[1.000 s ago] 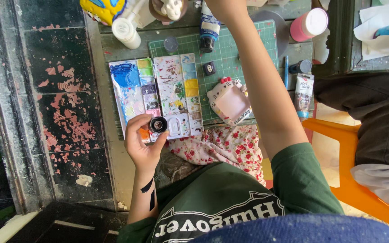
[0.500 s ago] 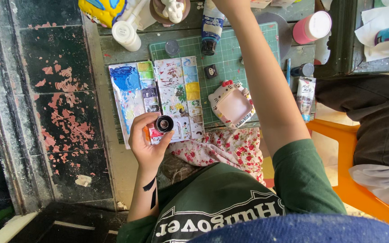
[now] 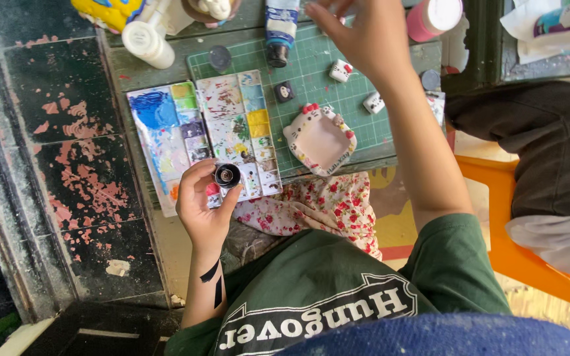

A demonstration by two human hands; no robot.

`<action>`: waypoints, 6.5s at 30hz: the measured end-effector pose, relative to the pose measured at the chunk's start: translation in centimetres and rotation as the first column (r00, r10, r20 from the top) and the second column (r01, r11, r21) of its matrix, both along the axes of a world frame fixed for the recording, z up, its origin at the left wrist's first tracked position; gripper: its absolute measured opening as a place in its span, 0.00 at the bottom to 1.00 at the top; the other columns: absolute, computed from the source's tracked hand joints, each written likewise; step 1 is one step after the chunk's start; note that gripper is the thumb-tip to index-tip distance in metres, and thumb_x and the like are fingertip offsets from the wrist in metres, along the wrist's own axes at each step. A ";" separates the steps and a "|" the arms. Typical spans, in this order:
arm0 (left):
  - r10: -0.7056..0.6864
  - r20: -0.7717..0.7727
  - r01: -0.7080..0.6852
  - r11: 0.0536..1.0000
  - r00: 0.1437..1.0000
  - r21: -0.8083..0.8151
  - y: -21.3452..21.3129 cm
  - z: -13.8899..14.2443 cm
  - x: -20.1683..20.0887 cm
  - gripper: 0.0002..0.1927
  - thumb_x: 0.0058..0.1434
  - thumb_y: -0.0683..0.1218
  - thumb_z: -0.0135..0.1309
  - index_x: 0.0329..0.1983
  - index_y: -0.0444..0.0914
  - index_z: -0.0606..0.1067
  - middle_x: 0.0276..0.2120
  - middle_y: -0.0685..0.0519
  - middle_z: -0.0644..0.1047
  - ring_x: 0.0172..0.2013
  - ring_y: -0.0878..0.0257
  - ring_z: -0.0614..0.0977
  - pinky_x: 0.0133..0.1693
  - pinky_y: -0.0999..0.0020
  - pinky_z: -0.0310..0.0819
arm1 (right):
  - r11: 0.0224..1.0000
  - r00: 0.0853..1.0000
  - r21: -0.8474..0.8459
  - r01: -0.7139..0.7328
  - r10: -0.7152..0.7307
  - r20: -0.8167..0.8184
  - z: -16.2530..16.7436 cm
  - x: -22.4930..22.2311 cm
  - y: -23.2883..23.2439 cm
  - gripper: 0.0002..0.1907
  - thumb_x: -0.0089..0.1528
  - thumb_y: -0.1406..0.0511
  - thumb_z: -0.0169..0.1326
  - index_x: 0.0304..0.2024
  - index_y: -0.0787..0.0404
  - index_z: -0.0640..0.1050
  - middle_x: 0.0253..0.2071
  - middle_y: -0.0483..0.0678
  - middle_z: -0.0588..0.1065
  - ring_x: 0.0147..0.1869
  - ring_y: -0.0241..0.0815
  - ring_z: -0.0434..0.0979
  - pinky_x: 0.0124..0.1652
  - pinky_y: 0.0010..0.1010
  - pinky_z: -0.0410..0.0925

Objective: The person paints small ceramic figurines and a Hello Kitty-shaped trinket dish at a work table. They use a fine brush to apply paint to a small dark figurine, draw details on white square tiles with a marker, open a tube of acrylic paint, and paint the rim of the trinket dish with a brush.

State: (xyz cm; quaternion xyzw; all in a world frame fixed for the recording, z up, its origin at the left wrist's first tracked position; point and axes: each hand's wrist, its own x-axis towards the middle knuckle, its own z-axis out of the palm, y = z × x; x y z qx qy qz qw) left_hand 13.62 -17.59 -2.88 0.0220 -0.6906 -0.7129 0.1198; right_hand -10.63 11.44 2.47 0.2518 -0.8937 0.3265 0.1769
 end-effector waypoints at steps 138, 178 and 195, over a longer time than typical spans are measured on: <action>-0.021 0.025 0.018 0.991 0.999 0.134 4.7 -1.0 -0.2 0.19 0.79 0.44 0.44 0.68 0.33 0.58 0.52 0.49 0.74 0.38 0.67 0.75 0.45 0.72 0.71 | 0.914 0.945 0.250 0.321 -0.327 -0.018 -3.5 -0.4 -0.6 0.26 0.52 0.68 0.67 0.51 0.49 0.72 0.45 0.46 0.76 0.44 0.52 0.80 0.36 0.42 0.71; -0.448 0.081 0.433 0.778 0.891 -0.455 4.9 4.1 -3.1 0.39 0.62 0.50 0.64 0.74 0.40 0.63 0.43 0.46 0.81 0.41 0.54 0.82 0.46 0.55 0.77 | 0.541 0.587 -0.835 0.103 0.645 0.490 -1.3 16.6 5.8 0.17 0.72 0.59 0.55 0.60 0.59 0.71 0.37 0.40 0.73 0.41 0.31 0.74 0.42 0.24 0.67; -0.480 0.022 0.401 0.707 0.877 -0.582 4.0 3.7 -4.3 0.43 0.59 0.49 0.68 0.75 0.39 0.62 0.40 0.46 0.80 0.39 0.53 0.80 0.44 0.57 0.74 | 0.513 0.478 -0.758 0.404 0.587 0.653 -1.5 15.8 4.2 0.18 0.63 0.62 0.49 0.57 0.54 0.71 0.27 0.39 0.70 0.19 0.31 0.63 0.20 0.23 0.55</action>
